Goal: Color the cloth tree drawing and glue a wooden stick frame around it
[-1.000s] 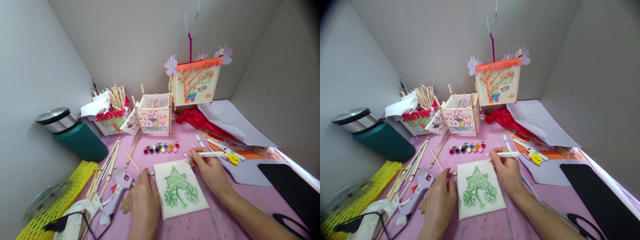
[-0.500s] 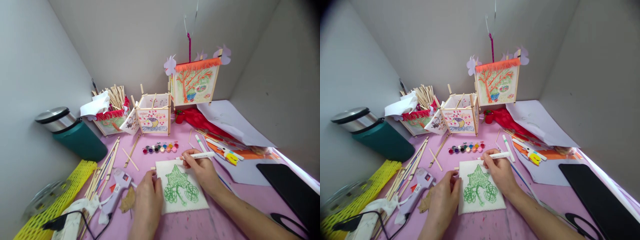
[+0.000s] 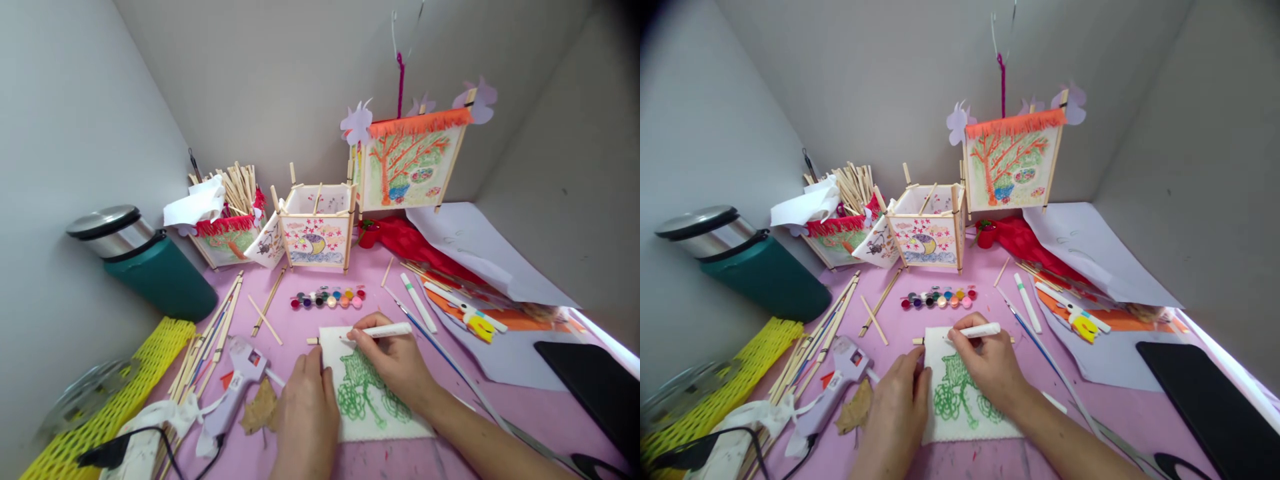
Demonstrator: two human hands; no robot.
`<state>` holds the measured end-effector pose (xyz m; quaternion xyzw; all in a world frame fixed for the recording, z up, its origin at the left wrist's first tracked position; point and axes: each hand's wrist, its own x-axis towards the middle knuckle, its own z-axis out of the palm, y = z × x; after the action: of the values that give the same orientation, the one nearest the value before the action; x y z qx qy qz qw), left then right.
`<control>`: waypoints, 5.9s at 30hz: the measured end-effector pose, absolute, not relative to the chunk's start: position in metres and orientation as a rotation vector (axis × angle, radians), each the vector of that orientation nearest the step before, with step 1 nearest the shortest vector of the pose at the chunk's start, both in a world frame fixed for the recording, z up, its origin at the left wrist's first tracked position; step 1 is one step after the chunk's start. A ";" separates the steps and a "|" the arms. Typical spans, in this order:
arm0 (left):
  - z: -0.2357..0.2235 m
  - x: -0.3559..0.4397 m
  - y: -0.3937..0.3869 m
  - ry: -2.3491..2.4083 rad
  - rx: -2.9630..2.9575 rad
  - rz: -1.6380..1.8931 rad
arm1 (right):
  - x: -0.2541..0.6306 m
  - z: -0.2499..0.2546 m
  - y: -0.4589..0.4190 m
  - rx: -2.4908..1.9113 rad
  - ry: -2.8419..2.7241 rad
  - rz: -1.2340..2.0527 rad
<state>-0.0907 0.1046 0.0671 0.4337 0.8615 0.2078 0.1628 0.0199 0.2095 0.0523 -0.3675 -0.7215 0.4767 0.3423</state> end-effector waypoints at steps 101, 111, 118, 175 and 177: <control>0.075 -0.091 0.105 2.422 1.254 0.496 | 0.029 0.051 0.208 -0.906 -2.016 1.184; 0.077 -0.090 0.104 2.426 1.246 0.479 | 0.027 0.052 0.209 -0.904 -2.041 1.157; 0.075 -0.091 0.106 2.423 1.256 0.516 | 0.029 0.056 0.208 -0.906 -2.083 1.134; 0.075 -0.092 0.105 2.428 1.261 0.510 | 0.029 0.050 0.207 -0.930 -2.063 1.034; 0.075 -0.092 0.105 2.422 1.258 0.525 | 0.029 0.049 0.207 -0.938 -2.057 1.037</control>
<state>-0.0917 0.1046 0.0754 0.4452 0.8573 0.1857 0.1801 0.0295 0.2068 0.0492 -0.3572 -0.7831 0.3949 0.3212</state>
